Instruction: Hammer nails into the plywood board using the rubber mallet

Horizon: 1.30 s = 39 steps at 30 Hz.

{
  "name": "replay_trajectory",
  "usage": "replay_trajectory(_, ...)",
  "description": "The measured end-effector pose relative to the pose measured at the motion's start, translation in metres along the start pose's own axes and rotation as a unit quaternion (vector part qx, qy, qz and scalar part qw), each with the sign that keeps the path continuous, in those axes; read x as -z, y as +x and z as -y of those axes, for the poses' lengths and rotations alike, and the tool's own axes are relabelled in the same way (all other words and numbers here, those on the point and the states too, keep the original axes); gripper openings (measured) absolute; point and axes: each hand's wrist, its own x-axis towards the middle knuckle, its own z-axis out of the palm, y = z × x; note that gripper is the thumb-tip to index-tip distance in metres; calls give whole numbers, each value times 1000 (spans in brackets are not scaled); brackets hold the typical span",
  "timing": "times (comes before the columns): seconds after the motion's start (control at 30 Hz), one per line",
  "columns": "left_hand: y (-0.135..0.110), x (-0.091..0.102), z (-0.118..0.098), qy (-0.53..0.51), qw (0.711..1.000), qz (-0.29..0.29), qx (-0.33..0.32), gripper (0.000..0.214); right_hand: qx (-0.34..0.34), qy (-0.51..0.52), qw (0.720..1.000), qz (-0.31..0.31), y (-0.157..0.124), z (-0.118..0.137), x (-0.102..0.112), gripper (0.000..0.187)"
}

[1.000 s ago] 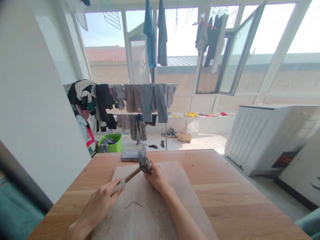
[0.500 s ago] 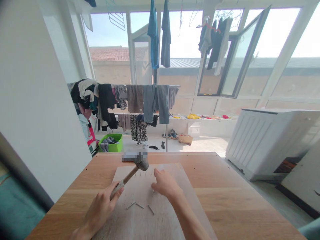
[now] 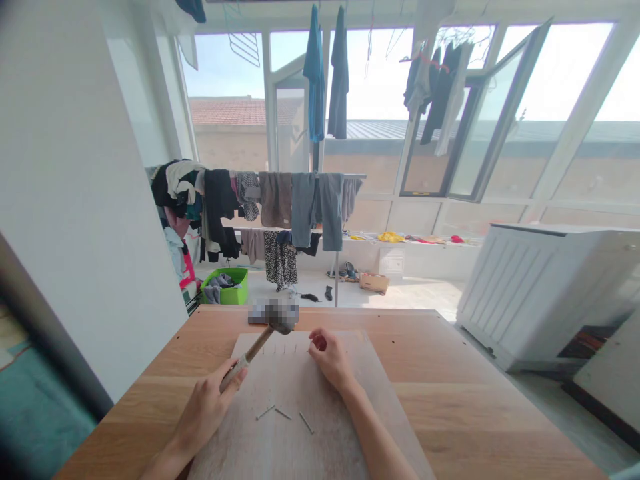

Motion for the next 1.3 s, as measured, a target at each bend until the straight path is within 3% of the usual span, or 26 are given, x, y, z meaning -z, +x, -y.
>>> replay_trajectory(0.53,0,2,-4,2,1000,-6,-1,43,36,-79,996,14,-9,4,0,11)
replay_trajectory(0.73,-1,2,-3,8,1000,1,-1,43,35,-52,997,34,-6,-2,-3,40)
replay_trajectory(0.9,-2,2,-5,14,1000,14,3,41,52,-65,996,34,-5,-8,-5,40)
replay_trajectory(1.13,-2,3,-28,28,999,43,-16,39,54,-58,996,36,-6,-4,-4,44)
replay_trajectory(1.3,-2,-1,-45,69,995,65,-26,37,40,-81,996,21,-7,-2,-3,23)
